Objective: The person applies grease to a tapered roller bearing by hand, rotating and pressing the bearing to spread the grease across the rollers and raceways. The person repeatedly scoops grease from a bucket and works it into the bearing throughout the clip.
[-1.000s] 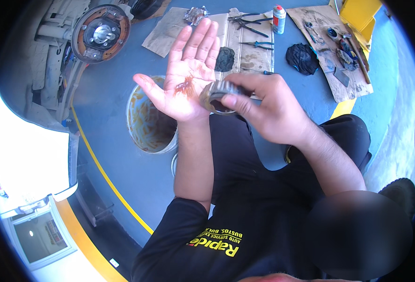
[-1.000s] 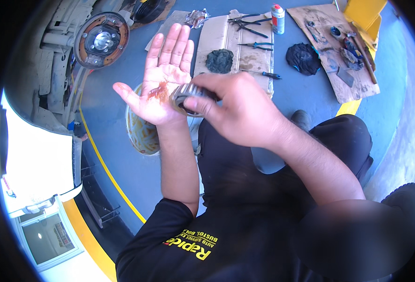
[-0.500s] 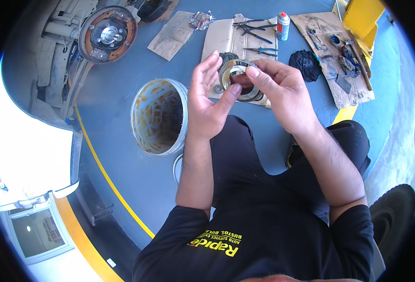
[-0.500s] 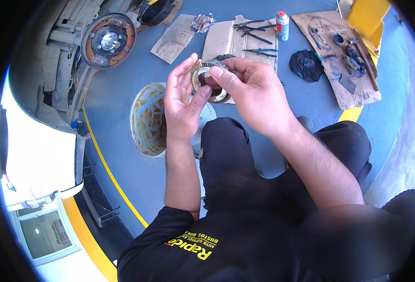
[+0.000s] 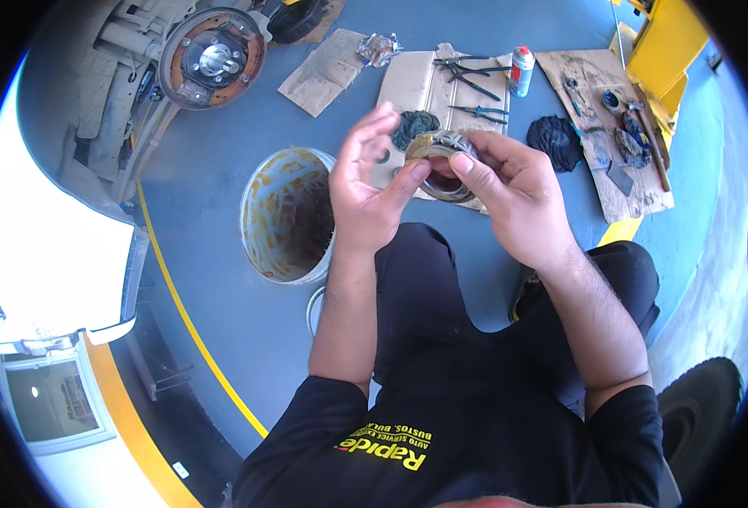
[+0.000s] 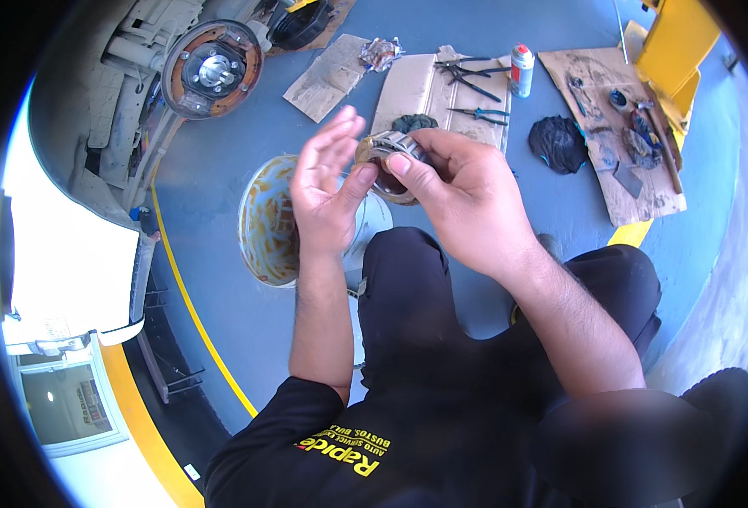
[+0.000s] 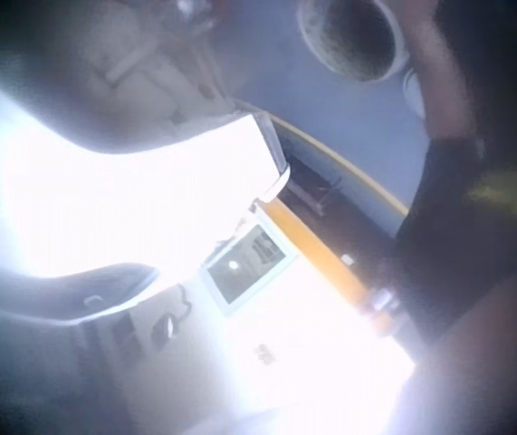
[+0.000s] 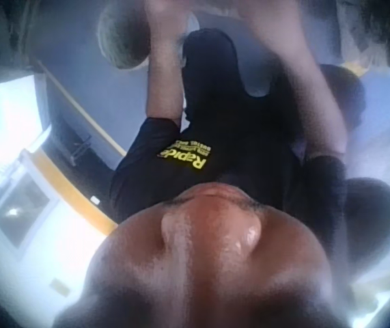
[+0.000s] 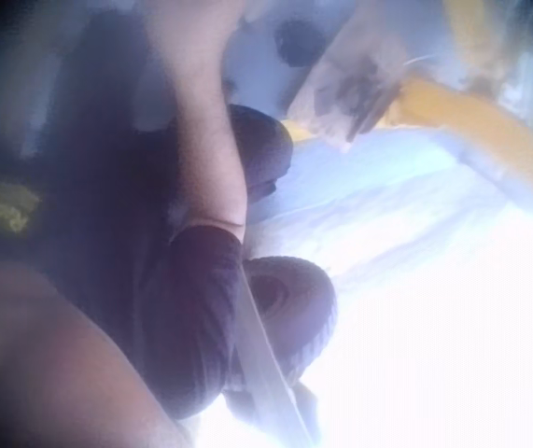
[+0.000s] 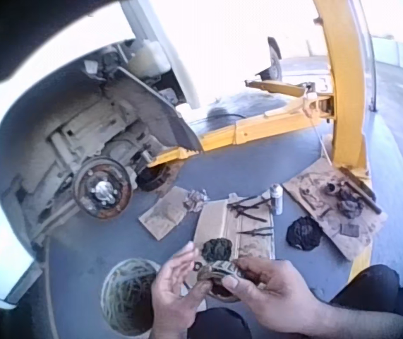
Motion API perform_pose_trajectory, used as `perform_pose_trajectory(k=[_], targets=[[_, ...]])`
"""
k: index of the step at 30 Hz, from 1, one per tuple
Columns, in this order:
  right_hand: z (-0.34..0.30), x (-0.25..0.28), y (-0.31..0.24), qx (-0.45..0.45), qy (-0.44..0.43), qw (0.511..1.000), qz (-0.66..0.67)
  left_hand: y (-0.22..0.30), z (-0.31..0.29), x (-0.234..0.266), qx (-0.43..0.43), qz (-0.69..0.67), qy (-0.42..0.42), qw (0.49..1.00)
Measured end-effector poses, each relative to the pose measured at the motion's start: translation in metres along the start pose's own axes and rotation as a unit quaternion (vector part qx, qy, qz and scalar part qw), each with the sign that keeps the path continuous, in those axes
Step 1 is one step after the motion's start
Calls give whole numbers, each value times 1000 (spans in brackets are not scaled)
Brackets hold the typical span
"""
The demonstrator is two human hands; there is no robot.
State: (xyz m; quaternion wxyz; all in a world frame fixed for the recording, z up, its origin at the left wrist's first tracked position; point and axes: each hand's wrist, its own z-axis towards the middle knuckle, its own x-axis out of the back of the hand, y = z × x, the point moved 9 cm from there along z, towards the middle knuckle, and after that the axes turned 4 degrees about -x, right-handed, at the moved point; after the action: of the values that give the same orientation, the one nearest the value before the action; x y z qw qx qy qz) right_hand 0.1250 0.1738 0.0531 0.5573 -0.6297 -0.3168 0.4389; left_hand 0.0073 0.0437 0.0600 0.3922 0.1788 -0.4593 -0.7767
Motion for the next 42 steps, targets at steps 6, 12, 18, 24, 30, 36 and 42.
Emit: perform_pose_trajectory(k=[6,12,18,24,30,36,42], targets=[[3,-3,-4,-2,-32,995,96,-36,-19,-33,211,-360,-42,908],[6,-1,-2,-16,-69,990,123,-41,-29,-44,250,-537,-166,789],[13,3,16,-83,-34,991,103,-37,1,-4,157,-503,19,849],[4,-8,26,-20,53,997,-50,-11,18,-16,-31,-432,101,896],[-13,-34,-23,204,52,912,-352,-7,24,-19,-43,-399,42,915],[-9,-35,-24,207,-24,914,-347,-35,19,-13,110,-545,77,828],[-2,-16,-6,97,73,944,-308,-23,14,-26,81,-453,12,888]])
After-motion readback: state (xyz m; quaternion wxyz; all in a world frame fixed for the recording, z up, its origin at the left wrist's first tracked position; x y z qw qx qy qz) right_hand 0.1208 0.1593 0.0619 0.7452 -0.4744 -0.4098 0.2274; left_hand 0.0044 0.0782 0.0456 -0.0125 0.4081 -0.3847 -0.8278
